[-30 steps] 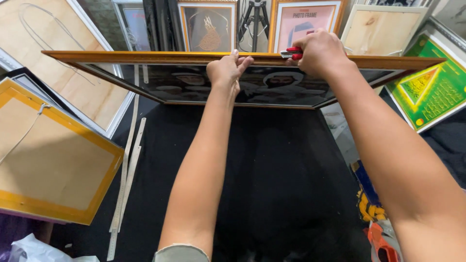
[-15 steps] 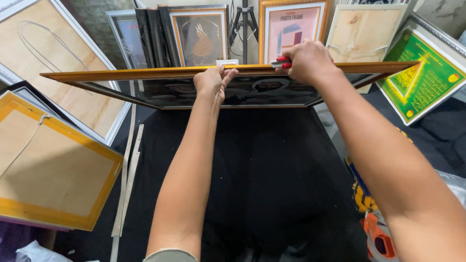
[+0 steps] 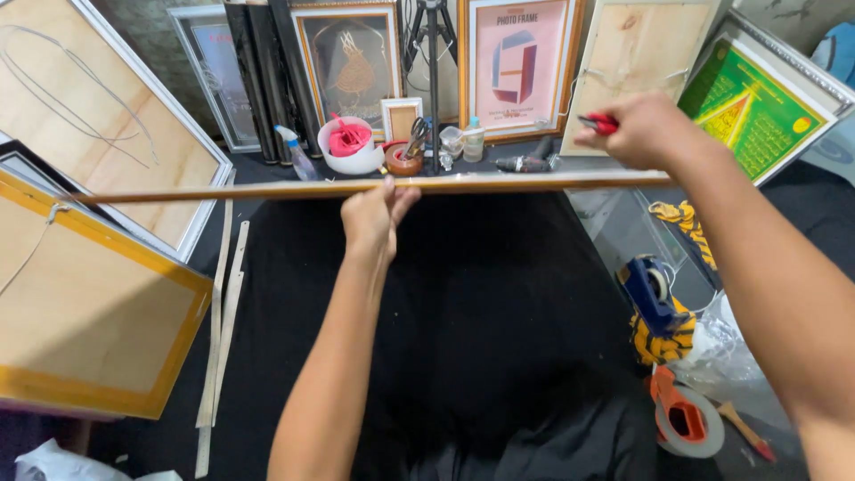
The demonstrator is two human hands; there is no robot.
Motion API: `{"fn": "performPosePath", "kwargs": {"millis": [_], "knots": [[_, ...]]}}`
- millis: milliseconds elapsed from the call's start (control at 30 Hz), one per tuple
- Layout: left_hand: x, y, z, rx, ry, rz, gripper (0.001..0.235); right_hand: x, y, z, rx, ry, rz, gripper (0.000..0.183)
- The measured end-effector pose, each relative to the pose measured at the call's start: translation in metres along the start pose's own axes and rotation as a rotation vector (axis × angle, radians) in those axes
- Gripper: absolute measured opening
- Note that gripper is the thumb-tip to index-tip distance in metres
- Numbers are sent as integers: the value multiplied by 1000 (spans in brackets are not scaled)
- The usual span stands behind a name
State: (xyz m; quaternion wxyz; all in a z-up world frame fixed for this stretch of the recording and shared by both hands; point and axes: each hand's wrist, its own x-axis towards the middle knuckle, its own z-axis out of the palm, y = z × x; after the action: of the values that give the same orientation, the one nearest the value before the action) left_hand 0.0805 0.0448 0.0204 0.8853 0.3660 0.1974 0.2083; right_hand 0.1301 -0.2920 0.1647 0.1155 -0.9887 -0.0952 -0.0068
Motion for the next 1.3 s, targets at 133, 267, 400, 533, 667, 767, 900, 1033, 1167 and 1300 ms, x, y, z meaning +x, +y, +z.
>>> {"fn": "performPosePath", "kwargs": {"millis": [133, 267, 400, 533, 667, 767, 900, 1033, 1167, 1300], "knots": [[-53, -37, -70, 6, 57, -48, 8, -20, 84, 86, 55, 72, -98, 46], [-95, -82, -133, 63, 180, -152, 17, -71, 116, 147, -21, 55, -67, 41], [-134, -104, -172, 155, 292, -333, 23, -122, 112, 182, 157, 38, 84, 35], [-130, -165, -222, 123, 347, -394, 18, -142, 126, 219, 26, 134, 62, 43], [-121, -205, -245, 111, 422, -473, 27, -162, 98, 213, 252, 168, 206, 38], [-103, -250, -288, 114, 431, -526, 52, -160, 102, 242, 557, 164, 312, 40], [-93, -270, -308, 132, 419, -612, 69, -154, 108, 289, 961, 230, 283, 31], [-93, -263, -290, 12, 585, -655, 23, -160, 71, 272, 1138, 164, 296, 32], [-92, -263, -287, 306, 629, -819, 53, -161, 85, 292, 1131, 253, 393, 22], [-93, -263, -287, 276, 649, -835, 65, -162, 141, 314, 1359, 456, 621, 26]]}}
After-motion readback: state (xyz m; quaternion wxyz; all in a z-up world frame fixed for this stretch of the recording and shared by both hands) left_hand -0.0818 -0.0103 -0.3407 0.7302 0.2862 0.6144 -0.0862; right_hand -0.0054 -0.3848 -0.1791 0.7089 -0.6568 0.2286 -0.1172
